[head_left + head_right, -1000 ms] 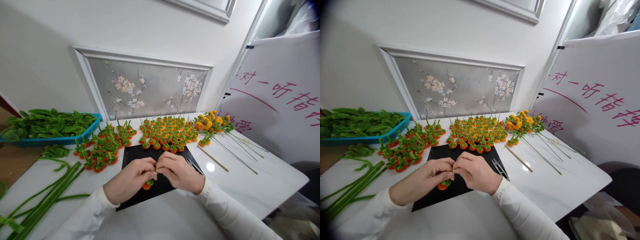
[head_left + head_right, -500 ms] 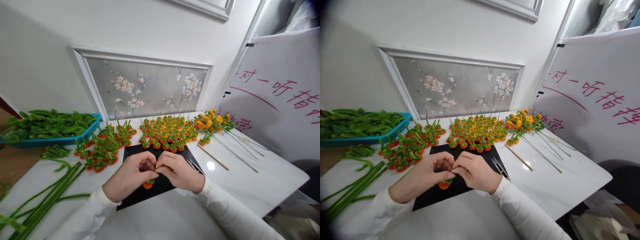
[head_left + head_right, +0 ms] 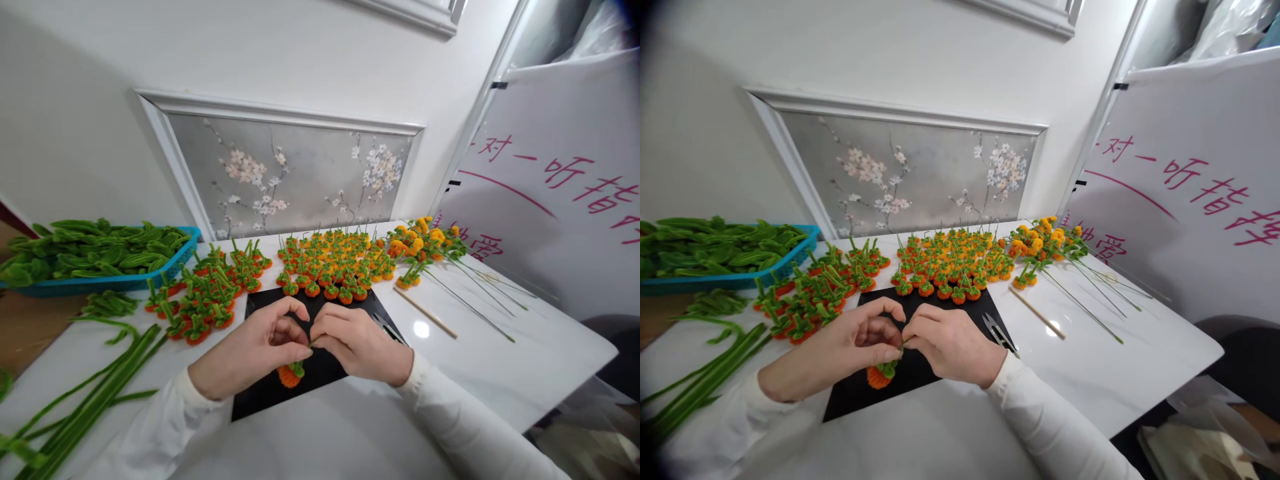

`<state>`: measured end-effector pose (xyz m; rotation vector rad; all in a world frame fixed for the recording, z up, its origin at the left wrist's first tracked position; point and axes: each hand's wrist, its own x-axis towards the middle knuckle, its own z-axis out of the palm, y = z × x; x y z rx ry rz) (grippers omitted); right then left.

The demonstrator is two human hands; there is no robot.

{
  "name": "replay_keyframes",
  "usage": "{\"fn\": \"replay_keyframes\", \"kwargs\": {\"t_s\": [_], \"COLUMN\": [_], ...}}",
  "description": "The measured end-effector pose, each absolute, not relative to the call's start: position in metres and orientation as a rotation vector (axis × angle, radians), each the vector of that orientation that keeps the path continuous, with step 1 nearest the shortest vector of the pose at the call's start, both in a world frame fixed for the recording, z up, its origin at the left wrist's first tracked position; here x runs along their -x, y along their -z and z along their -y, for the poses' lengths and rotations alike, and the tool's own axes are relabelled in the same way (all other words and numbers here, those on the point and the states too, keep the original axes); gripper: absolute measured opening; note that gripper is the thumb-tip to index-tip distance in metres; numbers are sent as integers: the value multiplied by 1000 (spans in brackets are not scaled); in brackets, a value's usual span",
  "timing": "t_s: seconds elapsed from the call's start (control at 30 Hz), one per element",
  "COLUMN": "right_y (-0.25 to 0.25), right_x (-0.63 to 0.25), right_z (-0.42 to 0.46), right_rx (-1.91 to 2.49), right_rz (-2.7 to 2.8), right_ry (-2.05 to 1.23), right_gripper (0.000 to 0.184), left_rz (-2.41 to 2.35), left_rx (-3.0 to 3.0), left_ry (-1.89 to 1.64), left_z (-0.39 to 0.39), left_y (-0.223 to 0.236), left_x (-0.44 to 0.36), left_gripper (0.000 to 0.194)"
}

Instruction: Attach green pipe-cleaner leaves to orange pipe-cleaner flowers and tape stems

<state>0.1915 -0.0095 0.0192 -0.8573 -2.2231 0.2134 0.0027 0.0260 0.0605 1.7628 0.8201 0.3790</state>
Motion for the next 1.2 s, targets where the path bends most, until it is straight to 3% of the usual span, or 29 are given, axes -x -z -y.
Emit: {"fn": "replay_keyframes", "kwargs": {"t_s": [0.13, 0.33, 0.63, 1.2], "right_y": [-19, -20, -15, -17], "right_x": [-191, -189, -189, -188], "right_z": [11, 13, 10, 11], "right_rx": [887, 962, 995, 870], "right_rz": [2214, 2234, 2261, 2178], "right_ry": [-187, -130, -66, -184], "right_gripper": [15, 15, 18, 20], "left_rz": [-1011, -1174, -1193, -1151], "left_rx": [-2117, -2400, -2275, -2282], "left_ry": [-446, -482, -428, -293], "left_z": [-14, -6, -11, -5], "left_y": [-68, -62, -66, -80], "left_x": [-8, -16, -12, -9], "left_gripper": [38, 30, 44, 52]}}
